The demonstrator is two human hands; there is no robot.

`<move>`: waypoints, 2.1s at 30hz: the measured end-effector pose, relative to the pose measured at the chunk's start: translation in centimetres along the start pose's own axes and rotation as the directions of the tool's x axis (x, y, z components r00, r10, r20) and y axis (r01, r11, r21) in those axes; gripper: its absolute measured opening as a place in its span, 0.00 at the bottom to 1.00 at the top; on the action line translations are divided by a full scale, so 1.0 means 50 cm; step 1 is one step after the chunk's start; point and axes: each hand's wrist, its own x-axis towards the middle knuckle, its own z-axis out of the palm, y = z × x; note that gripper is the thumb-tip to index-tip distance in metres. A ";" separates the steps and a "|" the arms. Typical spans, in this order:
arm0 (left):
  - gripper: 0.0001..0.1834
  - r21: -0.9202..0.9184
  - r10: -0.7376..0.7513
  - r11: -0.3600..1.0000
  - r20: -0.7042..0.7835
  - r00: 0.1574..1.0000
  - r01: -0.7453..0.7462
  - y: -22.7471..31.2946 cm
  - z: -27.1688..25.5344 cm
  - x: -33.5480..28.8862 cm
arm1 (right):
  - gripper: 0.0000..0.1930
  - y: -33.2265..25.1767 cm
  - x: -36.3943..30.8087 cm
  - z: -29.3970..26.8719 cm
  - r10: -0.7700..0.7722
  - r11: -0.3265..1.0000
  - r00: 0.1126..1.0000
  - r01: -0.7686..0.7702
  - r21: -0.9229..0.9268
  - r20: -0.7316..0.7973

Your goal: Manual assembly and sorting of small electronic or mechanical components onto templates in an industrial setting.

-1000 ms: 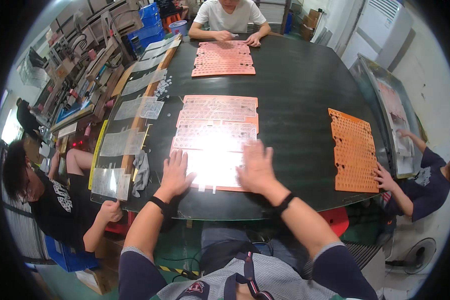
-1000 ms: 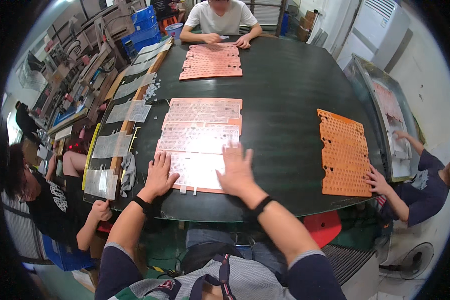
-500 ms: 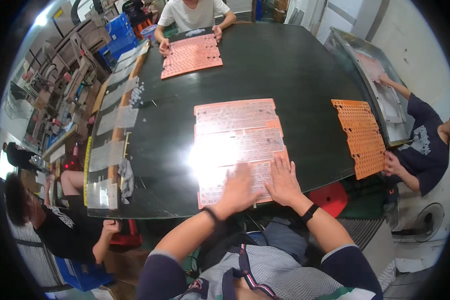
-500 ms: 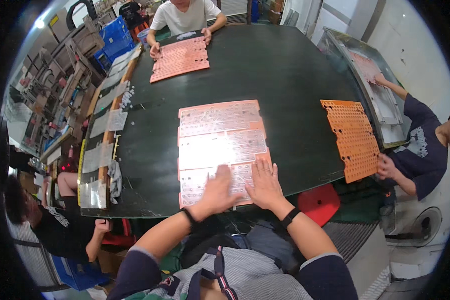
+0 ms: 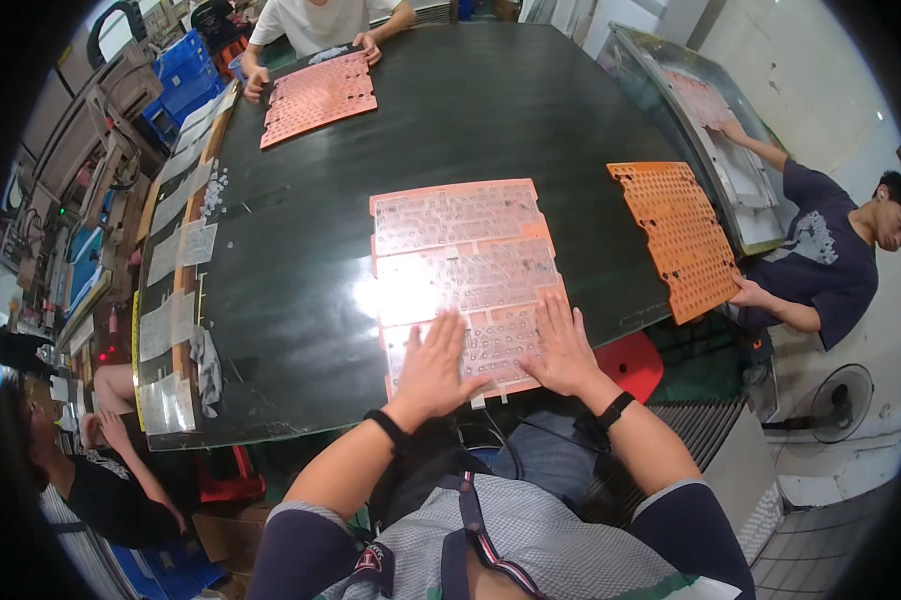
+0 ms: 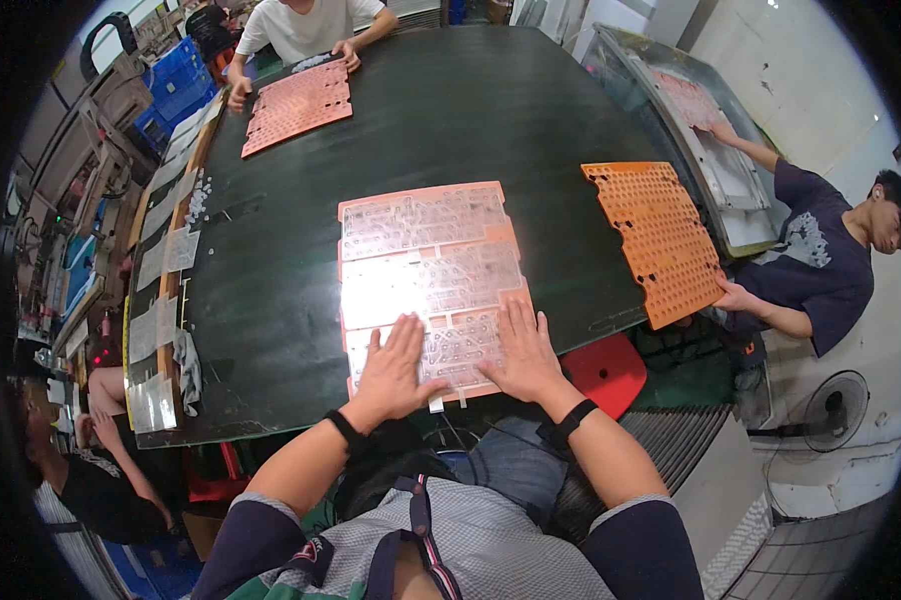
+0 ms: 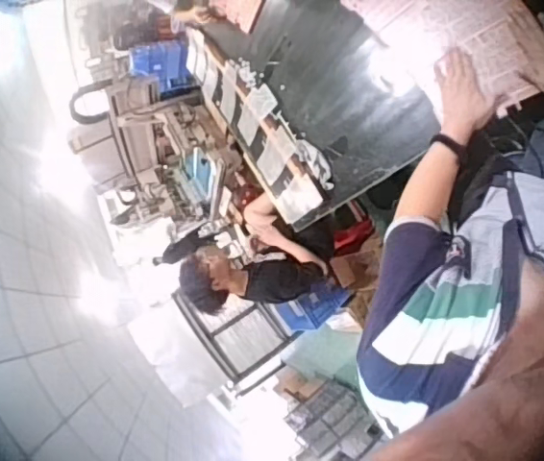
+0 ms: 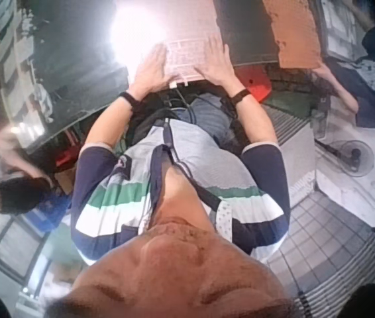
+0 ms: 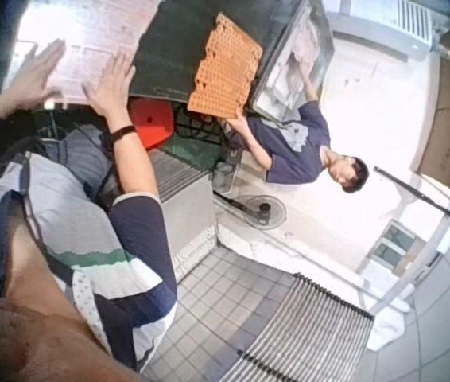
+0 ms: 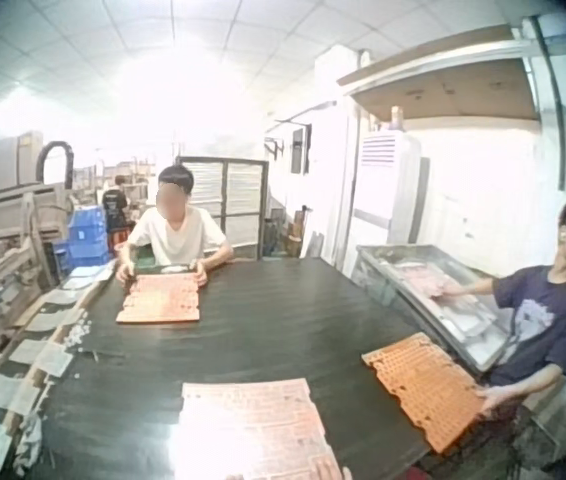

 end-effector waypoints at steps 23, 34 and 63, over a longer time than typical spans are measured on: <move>0.50 -0.293 -0.250 0.926 -0.001 0.968 0.239 -0.046 -0.002 0.185 | 0.42 0.009 0.221 -0.005 0.129 0.992 0.990 -0.129 0.014 -0.064; 0.50 0.037 0.164 0.986 -0.016 0.986 -0.163 -0.101 -0.008 0.220 | 0.46 0.021 0.220 0.003 0.122 0.992 0.988 -0.120 0.023 -0.097; 0.49 -0.072 -0.094 0.993 -0.082 0.992 0.088 -0.119 -0.015 0.442 | 0.44 0.057 0.426 -0.001 0.126 0.990 0.990 -0.129 -0.048 -0.059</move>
